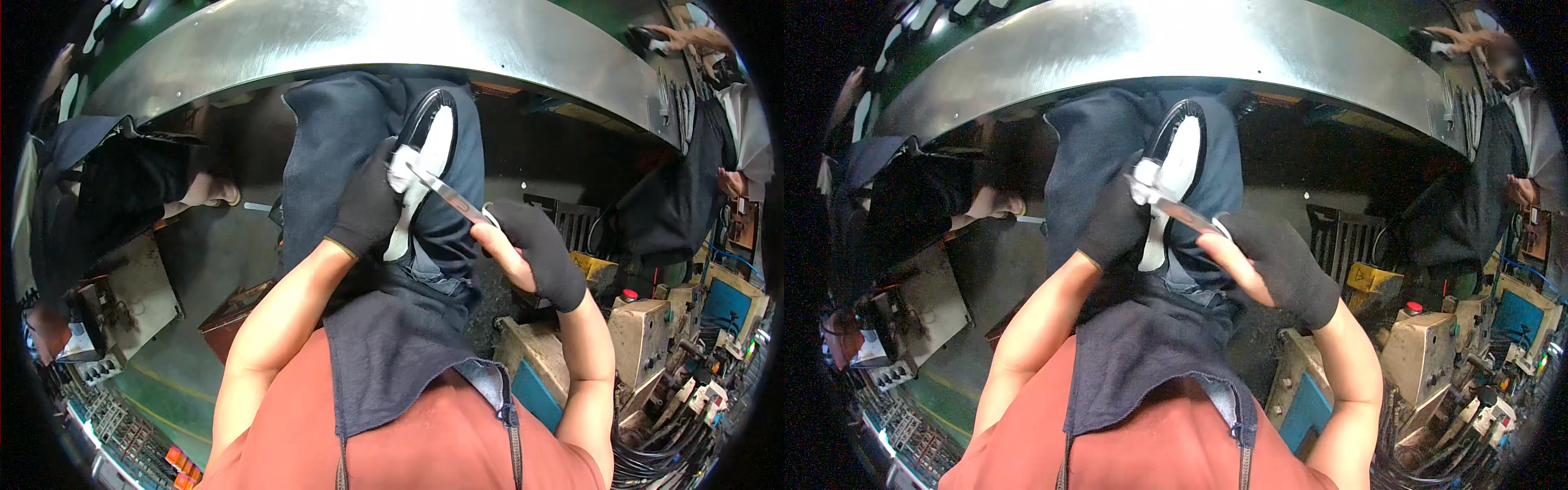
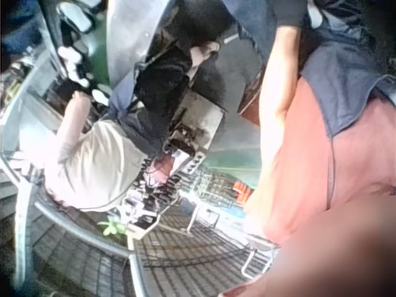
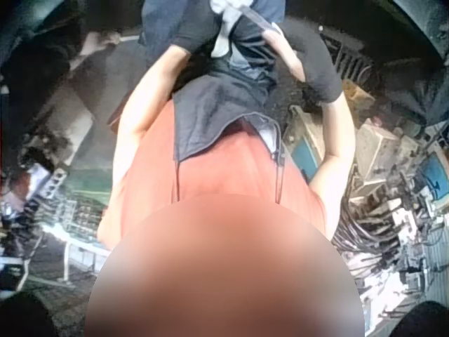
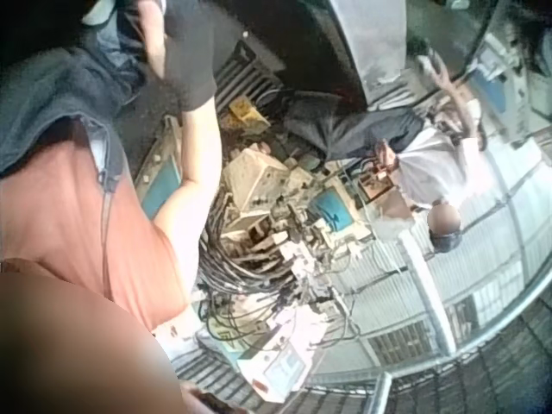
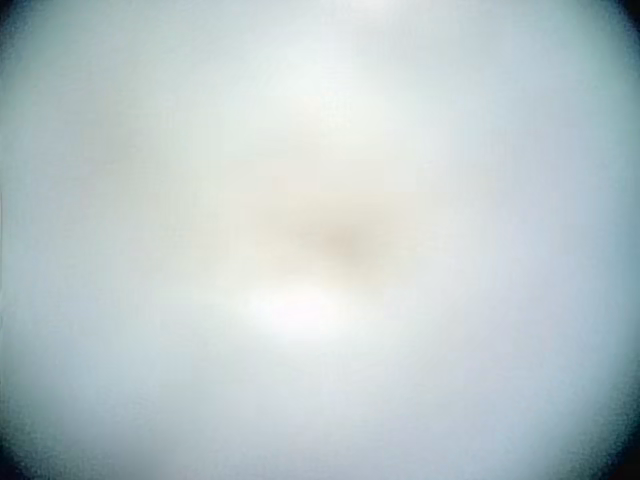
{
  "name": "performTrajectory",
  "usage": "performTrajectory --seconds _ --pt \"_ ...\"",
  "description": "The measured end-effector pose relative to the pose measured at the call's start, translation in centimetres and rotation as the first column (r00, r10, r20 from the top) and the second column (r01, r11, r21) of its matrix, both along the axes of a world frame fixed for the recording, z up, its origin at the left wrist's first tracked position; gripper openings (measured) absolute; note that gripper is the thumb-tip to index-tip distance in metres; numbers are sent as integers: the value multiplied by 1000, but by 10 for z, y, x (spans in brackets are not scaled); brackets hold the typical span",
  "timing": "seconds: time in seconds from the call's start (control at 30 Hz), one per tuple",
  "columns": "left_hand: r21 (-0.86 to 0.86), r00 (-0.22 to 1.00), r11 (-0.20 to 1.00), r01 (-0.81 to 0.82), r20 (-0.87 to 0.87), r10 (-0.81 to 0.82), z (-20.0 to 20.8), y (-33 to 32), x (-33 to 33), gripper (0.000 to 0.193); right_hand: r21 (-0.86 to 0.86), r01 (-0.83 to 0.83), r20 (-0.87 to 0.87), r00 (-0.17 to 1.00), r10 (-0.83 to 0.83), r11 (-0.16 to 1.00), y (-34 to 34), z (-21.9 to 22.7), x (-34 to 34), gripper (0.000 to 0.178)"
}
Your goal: Pull the upper material over the last and trim excess using pliers and a knife.
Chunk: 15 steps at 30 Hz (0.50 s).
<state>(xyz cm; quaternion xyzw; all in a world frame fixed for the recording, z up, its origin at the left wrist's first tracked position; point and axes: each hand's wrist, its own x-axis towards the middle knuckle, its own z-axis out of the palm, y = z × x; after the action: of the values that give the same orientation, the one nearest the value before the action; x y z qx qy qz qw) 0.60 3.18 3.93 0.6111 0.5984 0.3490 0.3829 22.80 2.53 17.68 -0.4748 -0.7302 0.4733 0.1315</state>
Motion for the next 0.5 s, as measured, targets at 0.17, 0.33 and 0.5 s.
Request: performTrajectory --seconds 0.17,0.33,0.5 --pt "-79 982 979 190 24 -188 6 -3 -15 80 300 -263 -71 952 297 917 11 9 -19 26" --pt "-17 963 982 188 201 -181 15 -5 -28 103 -195 115 155 984 -85 974 -22 -77 4 50" --pt "-154 930 980 125 362 -62 25 2 -29 99 -580 559 67 758 -649 593 -111 -130 -10 66"
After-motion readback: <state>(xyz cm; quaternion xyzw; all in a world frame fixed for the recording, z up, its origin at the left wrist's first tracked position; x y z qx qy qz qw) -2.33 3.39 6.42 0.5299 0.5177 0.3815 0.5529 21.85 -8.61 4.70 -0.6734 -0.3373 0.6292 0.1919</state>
